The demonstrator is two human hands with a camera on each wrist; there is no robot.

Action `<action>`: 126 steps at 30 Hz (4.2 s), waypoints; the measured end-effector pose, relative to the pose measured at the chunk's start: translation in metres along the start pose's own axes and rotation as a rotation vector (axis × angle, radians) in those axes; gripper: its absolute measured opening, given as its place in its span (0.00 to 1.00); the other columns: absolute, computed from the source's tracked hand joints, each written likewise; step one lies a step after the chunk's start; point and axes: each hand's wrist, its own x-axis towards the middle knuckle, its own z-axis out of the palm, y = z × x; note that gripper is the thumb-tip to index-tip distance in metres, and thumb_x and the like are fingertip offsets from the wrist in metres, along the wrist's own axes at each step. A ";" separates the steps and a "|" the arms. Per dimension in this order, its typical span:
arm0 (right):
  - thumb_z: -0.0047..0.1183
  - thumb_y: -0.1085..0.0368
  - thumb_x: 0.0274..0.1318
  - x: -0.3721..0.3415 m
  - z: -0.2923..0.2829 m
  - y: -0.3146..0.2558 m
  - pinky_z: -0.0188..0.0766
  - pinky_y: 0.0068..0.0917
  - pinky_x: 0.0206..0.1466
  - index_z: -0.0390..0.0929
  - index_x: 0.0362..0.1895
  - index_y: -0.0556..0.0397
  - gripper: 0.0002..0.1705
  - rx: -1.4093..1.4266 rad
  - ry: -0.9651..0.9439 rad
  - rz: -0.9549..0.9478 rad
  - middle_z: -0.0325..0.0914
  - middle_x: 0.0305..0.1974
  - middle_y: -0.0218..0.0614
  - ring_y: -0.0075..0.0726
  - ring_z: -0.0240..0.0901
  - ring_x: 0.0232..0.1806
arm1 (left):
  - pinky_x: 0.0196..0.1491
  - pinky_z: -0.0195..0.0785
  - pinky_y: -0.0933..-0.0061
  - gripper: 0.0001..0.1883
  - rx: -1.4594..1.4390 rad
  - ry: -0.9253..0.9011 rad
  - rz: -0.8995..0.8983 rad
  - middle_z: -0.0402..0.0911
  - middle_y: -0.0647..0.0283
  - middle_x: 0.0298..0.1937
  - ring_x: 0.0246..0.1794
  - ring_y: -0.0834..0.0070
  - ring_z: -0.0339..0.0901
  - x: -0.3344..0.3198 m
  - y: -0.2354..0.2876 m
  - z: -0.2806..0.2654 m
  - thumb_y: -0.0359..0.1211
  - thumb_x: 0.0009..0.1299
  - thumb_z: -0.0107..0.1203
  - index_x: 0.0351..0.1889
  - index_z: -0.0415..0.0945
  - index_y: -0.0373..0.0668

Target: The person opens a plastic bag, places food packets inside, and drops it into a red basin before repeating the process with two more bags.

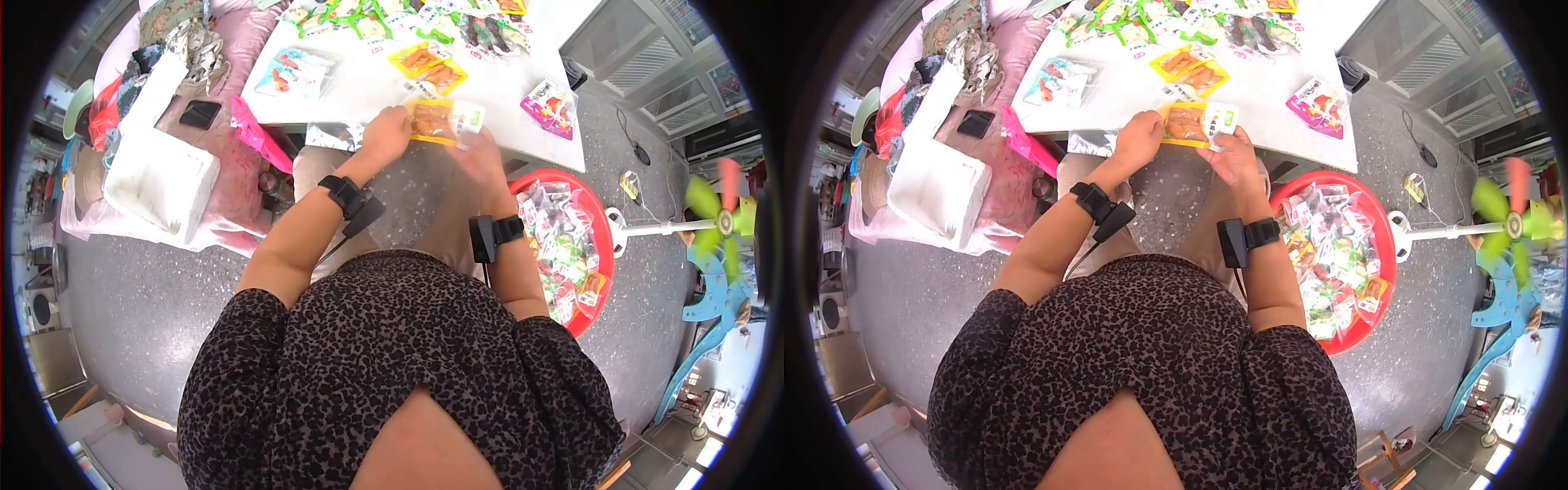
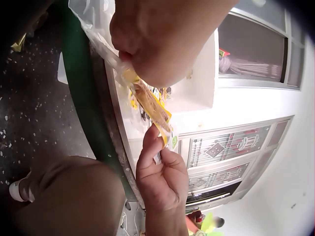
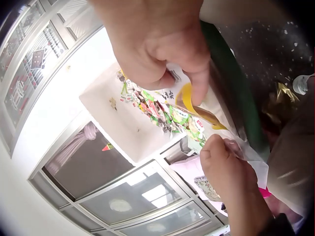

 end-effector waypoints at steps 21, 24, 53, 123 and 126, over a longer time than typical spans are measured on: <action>0.37 0.79 0.42 0.030 0.025 0.046 0.65 0.38 0.41 0.59 0.43 0.55 0.18 0.237 -0.082 0.105 0.65 0.41 0.41 0.41 0.65 0.42 | 0.34 0.61 0.64 0.08 -0.128 -0.084 -0.045 0.71 0.53 0.27 0.31 0.58 0.68 0.028 -0.004 -0.020 0.33 0.57 0.42 0.27 0.67 0.39; 0.38 0.75 0.44 0.030 0.035 0.044 0.68 0.32 0.37 0.60 0.42 0.55 0.17 0.100 0.099 0.004 0.66 0.40 0.38 0.36 0.67 0.39 | 0.34 0.61 0.64 0.08 -0.091 -0.131 -0.027 0.71 0.52 0.27 0.32 0.58 0.68 0.025 0.005 -0.024 0.33 0.57 0.41 0.27 0.67 0.39; 0.48 0.61 0.39 0.123 -0.004 0.008 0.63 0.28 0.32 0.67 0.32 0.53 0.13 -1.502 0.144 -0.695 0.71 0.30 0.38 0.40 0.68 0.34 | 0.33 0.61 0.64 0.08 -0.160 0.060 -0.181 0.71 0.49 0.27 0.30 0.54 0.68 0.018 -0.020 0.009 0.32 0.58 0.41 0.28 0.67 0.36; 0.49 0.76 0.37 0.035 -0.004 -0.057 0.65 0.19 0.24 0.66 0.24 0.53 0.08 -0.442 -0.097 0.168 0.68 0.21 0.30 0.26 0.68 0.23 | 0.34 0.61 0.64 0.08 -0.122 -0.003 -0.129 0.72 0.52 0.28 0.32 0.56 0.68 0.026 -0.003 -0.009 0.33 0.56 0.42 0.27 0.68 0.38; 0.50 0.76 0.37 0.042 0.000 -0.053 0.65 0.19 0.24 0.66 0.25 0.53 0.08 -0.513 -0.203 0.229 0.68 0.22 0.30 0.25 0.68 0.23 | 0.34 0.61 0.63 0.08 -0.063 -0.024 -0.107 0.72 0.52 0.28 0.31 0.56 0.68 0.025 -0.001 -0.014 0.33 0.56 0.42 0.28 0.68 0.38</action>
